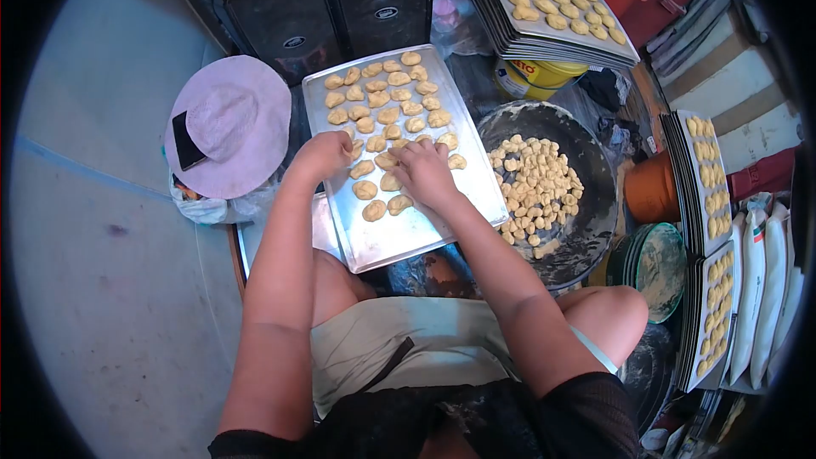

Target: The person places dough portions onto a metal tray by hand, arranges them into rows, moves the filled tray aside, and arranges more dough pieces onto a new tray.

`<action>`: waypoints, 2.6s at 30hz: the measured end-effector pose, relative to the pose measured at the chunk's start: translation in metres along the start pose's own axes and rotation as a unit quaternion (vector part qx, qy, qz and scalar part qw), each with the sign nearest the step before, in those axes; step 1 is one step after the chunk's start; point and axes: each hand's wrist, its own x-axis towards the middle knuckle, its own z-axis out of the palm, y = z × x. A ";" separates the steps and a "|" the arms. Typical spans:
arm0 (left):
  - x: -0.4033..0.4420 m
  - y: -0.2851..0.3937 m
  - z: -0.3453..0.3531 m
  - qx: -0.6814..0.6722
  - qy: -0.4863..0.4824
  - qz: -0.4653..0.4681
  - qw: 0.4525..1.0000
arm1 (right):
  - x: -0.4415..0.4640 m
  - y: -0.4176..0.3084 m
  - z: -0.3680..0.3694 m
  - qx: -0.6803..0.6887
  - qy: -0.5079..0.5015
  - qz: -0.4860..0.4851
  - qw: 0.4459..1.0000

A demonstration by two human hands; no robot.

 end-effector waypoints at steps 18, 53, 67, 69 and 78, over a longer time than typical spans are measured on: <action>0.008 0.005 0.008 0.003 0.021 0.038 0.999 | 0.072 0.015 0.033 -0.030 -0.033 -0.051 0.998; 0.008 -0.017 -0.013 -0.027 0.031 0.028 0.999 | 0.141 0.009 0.055 -0.170 -0.104 -0.003 0.980; 0.007 -0.020 -0.013 -0.022 0.031 0.039 0.998 | 0.082 0.017 0.021 0.025 -0.016 0.039 0.999; 0.004 -0.014 -0.016 -0.019 0.019 0.037 0.999 | 0.057 0.024 0.011 0.012 -0.025 0.067 0.997; -0.006 0.014 -0.015 -0.053 -0.029 0.084 0.995 | -0.027 0.030 -0.029 0.024 0.056 0.114 0.992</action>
